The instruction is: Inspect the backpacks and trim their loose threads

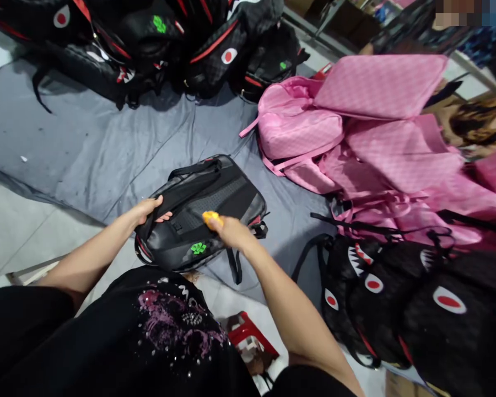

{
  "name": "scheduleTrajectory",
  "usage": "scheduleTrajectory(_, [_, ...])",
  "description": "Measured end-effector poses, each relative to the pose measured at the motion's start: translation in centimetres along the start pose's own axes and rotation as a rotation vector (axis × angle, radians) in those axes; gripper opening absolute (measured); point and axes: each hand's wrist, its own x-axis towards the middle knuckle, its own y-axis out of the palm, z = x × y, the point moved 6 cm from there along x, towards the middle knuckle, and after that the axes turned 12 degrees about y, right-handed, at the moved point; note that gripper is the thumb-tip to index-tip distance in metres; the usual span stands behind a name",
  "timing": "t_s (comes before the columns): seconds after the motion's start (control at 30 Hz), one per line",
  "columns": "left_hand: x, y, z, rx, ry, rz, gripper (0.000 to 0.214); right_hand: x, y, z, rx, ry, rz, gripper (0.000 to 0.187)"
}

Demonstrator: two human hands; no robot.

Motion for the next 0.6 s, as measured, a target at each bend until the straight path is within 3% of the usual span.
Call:
scheduleTrajectory(0.07, [0.6,-0.1,0.3,-0.008,-0.058,0.003,0.047,-1.0,1.1,0.4,-0.036,-0.004,0.087,0.040])
scheduleTrajectory(0.2, [0.7,-0.3,0.1,0.065,-0.066,0.020,0.042,-2.9,0.7,0.9,-0.061,-0.002,0.211,0.046])
scheduleTrajectory(0.33, [-0.1,0.3,-1.1,0.286,0.096,-0.035,0.045,-3.8,-1.2,1.6,-0.073,-0.014,0.113,0.049])
scheduleTrajectory(0.43, [-1.9,2.5,-1.9,0.496,0.323,-0.096,0.047,-4.6,-1.2,1.0,-0.114,-0.001,0.229,0.046])
scheduleTrajectory(0.47, [-2.6,3.7,-2.0,0.623,0.410,-0.097,0.052,-4.7,-1.6,0.5,-0.131,0.027,0.209,0.045])
scheduleTrajectory(0.53, [-3.6,6.2,-1.8,0.914,0.558,-0.071,0.062,-4.9,-3.1,-0.8,-0.174,0.113,0.049,0.045])
scheduleTrajectory(0.6, [-4.1,8.1,-1.3,1.141,0.638,-0.038,0.064,-5.3,-3.6,-1.7,-0.211,0.135,0.051,0.046])
